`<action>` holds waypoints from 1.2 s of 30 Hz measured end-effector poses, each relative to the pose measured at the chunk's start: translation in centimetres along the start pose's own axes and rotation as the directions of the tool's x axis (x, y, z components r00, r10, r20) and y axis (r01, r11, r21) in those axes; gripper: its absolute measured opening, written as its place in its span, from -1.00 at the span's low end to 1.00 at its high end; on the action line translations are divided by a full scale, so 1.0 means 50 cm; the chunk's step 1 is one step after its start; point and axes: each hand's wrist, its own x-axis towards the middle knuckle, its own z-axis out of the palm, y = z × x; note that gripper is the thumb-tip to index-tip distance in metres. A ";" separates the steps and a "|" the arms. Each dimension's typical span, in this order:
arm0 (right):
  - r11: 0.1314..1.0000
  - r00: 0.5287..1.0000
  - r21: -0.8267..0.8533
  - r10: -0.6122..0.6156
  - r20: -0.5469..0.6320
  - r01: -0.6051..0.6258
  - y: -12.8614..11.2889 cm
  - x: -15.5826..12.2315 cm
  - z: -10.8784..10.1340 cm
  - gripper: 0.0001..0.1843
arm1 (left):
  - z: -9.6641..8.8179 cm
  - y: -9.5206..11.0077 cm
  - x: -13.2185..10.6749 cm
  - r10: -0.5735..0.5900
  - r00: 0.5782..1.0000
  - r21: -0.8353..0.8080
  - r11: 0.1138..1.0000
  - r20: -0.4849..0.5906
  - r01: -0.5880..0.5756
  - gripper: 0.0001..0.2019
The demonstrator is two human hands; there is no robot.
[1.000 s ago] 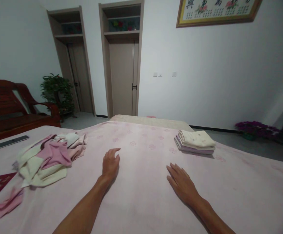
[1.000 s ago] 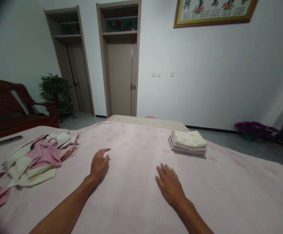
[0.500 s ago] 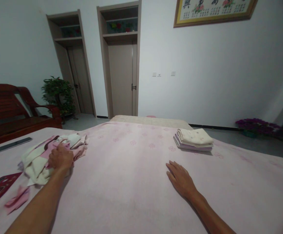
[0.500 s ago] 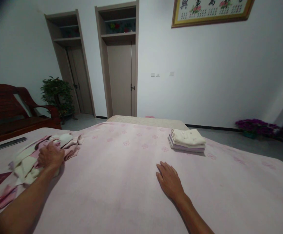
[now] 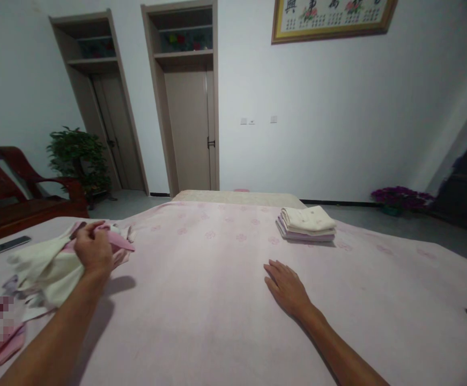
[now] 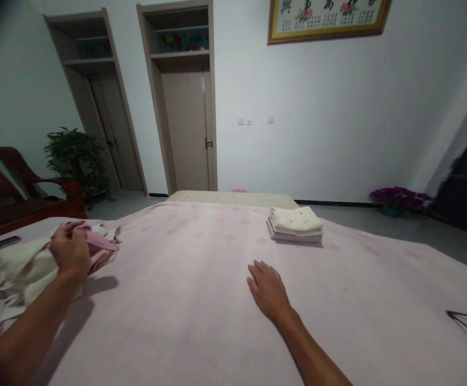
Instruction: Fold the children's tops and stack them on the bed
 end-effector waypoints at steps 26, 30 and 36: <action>0.993 0.999 0.113 0.029 -0.021 -0.027 0.018 -0.004 -0.004 -0.56 | 0.141 0.022 -0.400 0.283 0.347 0.047 0.711 0.894 -0.702 -0.59; 0.994 0.999 0.105 0.025 -0.020 -0.023 0.020 -0.006 -0.002 -0.56 | 0.141 0.017 -0.403 0.308 0.363 0.041 0.711 0.879 -0.702 -0.60; 0.997 1.000 0.083 0.005 -0.012 -0.004 0.017 -0.009 -0.005 -0.55 | 0.137 0.021 -0.405 0.338 0.386 0.016 0.734 0.858 -0.679 -0.63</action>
